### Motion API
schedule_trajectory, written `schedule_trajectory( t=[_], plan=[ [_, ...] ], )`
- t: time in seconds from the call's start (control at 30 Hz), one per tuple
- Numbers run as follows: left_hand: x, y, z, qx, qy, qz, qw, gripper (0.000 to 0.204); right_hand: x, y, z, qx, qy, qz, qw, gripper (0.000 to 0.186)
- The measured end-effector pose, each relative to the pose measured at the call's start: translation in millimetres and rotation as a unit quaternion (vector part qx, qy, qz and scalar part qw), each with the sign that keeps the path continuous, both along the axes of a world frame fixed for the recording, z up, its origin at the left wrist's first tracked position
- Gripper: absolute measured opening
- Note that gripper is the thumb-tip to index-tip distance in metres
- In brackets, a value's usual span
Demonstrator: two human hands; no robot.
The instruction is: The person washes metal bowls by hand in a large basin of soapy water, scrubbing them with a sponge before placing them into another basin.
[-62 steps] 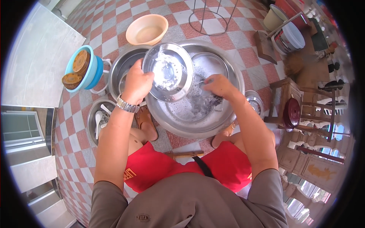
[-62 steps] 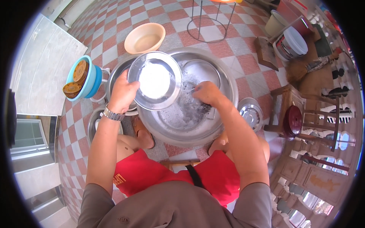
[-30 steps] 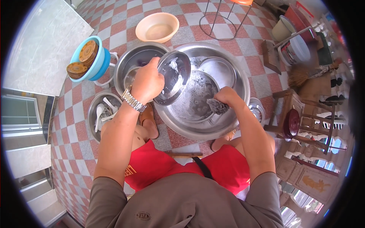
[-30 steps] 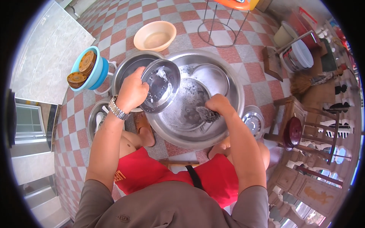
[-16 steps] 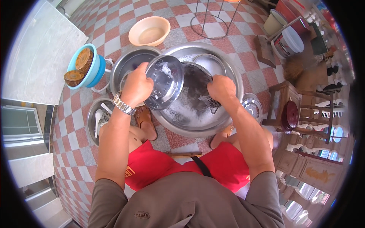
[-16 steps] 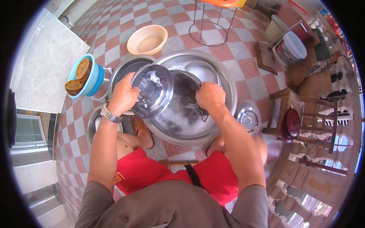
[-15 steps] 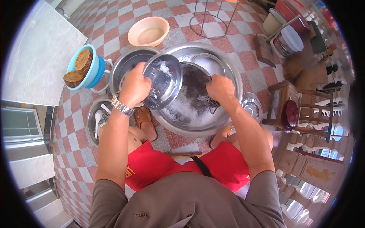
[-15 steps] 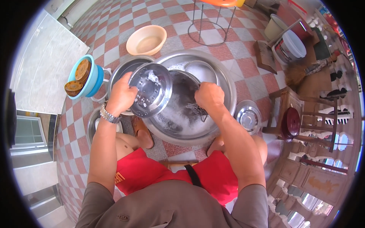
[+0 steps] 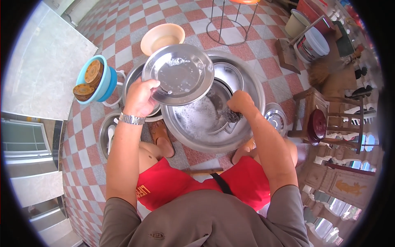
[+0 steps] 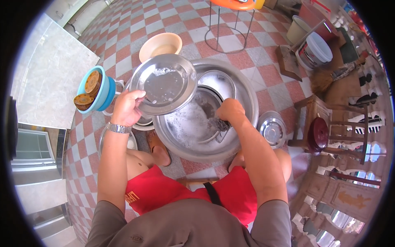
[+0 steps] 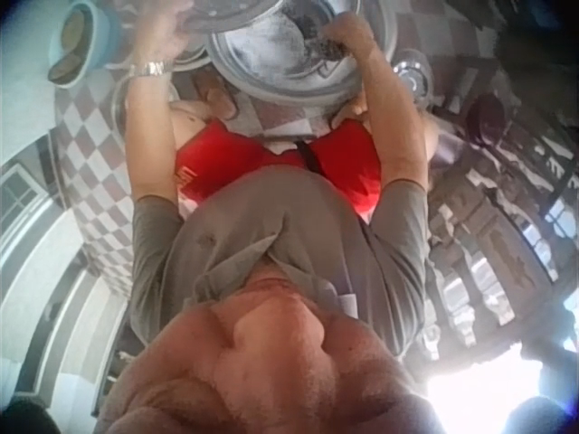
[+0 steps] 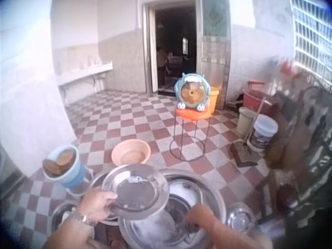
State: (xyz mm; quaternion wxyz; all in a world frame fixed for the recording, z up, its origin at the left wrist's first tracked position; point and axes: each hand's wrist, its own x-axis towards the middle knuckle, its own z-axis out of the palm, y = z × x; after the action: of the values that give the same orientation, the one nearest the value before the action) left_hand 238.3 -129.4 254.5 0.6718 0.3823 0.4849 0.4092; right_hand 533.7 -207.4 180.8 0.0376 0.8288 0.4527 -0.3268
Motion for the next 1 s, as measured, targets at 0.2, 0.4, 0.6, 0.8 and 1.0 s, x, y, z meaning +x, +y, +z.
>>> schedule_trajectory(
  t=[0.2, 0.4, 0.6, 0.8, 1.0],
  plan=[
    [13.2, -0.4, -4.2, -0.192, -0.131, 0.010, 0.973, 0.022, 5.8, 0.6, -4.4, 0.107, -0.047, 0.010, 0.993, 0.031],
    [13.9, -0.2, -4.2, -0.189, -0.156, 0.018, 0.969, 0.019, 22.4, 3.1, 34.6, 0.186, 0.297, 0.048, 0.935, 0.041],
    [14.7, 5.4, -24.9, -0.128, -0.057, -0.051, 0.989, 0.027, 7.8, 1.0, 43.3, 0.089, 0.565, -0.171, 0.802, 0.073],
    [21.9, -4.3, -41.9, -0.170, 0.049, -0.107, 0.978, 0.011, -7.6, -8.3, 11.6, -0.025, 0.618, -0.228, 0.752, 0.051],
    [32.8, -17.4, -72.3, -0.216, 0.053, -0.166, 0.961, 0.022, 8.5, -32.5, -7.1, -0.032, 0.592, -0.216, 0.776, 0.052]
  ],
)
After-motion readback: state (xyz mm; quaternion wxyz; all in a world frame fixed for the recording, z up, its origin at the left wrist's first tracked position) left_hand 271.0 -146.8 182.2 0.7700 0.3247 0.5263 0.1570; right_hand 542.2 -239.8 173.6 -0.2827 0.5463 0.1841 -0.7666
